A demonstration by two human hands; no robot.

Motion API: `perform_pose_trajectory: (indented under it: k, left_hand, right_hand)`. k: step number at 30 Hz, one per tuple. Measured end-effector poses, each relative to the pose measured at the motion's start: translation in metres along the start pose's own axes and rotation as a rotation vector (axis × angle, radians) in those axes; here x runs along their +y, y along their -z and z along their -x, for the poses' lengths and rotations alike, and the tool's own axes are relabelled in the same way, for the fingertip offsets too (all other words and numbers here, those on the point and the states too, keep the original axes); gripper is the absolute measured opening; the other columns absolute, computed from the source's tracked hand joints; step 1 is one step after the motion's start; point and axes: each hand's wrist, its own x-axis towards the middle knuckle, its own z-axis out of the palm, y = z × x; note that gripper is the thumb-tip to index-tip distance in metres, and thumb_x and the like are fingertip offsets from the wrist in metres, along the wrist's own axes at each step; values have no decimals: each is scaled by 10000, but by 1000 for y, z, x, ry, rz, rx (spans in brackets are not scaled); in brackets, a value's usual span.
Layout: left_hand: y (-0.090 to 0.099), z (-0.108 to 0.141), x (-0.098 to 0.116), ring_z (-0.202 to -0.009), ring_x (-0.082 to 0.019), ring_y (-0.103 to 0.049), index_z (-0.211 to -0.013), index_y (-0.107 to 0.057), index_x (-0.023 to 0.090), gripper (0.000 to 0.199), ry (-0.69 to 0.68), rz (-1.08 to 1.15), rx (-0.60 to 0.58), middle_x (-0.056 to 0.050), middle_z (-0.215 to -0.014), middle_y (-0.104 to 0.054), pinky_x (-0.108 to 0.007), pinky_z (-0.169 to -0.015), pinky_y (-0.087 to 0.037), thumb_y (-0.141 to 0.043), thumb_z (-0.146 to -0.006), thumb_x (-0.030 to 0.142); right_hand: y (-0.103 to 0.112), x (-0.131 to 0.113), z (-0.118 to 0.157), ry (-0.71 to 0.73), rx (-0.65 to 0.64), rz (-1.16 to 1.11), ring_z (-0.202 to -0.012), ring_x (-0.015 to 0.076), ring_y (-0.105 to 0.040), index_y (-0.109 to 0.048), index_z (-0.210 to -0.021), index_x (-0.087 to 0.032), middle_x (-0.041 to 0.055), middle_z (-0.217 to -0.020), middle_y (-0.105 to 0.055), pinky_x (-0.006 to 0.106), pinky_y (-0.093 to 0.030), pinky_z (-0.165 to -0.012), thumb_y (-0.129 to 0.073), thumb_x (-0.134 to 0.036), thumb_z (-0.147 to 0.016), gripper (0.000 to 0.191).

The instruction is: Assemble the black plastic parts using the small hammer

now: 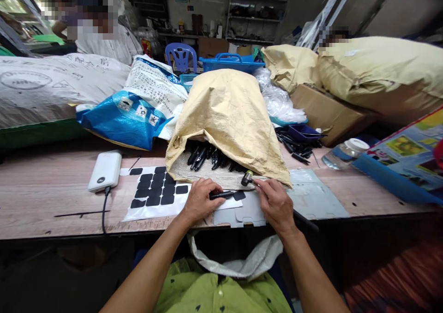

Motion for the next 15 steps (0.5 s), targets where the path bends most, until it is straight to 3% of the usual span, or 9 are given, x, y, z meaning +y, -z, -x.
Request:
perform_pose_trajectory:
  k: [3, 6, 10, 15]
  left_hand:
    - [2, -1, -1, -980, -234, -591, -910, -742, 255, 137, 8, 24, 5, -8, -924, -719, -369, -887, -393, -777, -782, 286]
    - [2, 0, 0, -959, -225, -591, -884, -747, 252, 145, 15, 50, 6, 2, -896, -713, -361, -882, -397, -795, -748, 265]
    - [2, 1, 1, -961, -226, -584, -876, -774, 270, 152, 3, 54, 8, 4, -880, -702, -363, -895, -392, -808, -728, 263]
    - [2, 3, 2, -964, -223, -586, -874, -786, 279, 151, -5, 57, 21, -1, -889, -695, -366, -908, -395, -812, -726, 265]
  right_hand:
    - [13, -22, -1, 10, 37, -203, -1023, 225, -640, -673, -1260, -262, 78, -1083, -685, 365, -508, -942, -501, -272, -1014, 300]
    - [22, -48, 4, -5, -21, -374, -991, 212, -662, -682, -1221, -244, 78, -1050, -696, 341, -533, -896, -499, -264, -1020, 273]
    - [18, -65, 18, -61, -99, -423, -943, 200, -667, -693, -1201, -234, 68, -996, -697, 318, -544, -830, -513, -267, -1017, 260]
    - [13, -71, 24, -63, -92, -382, -915, 202, -662, -688, -1216, -236, 74, -978, -690, 326, -541, -815, -486, -258, -1023, 280]
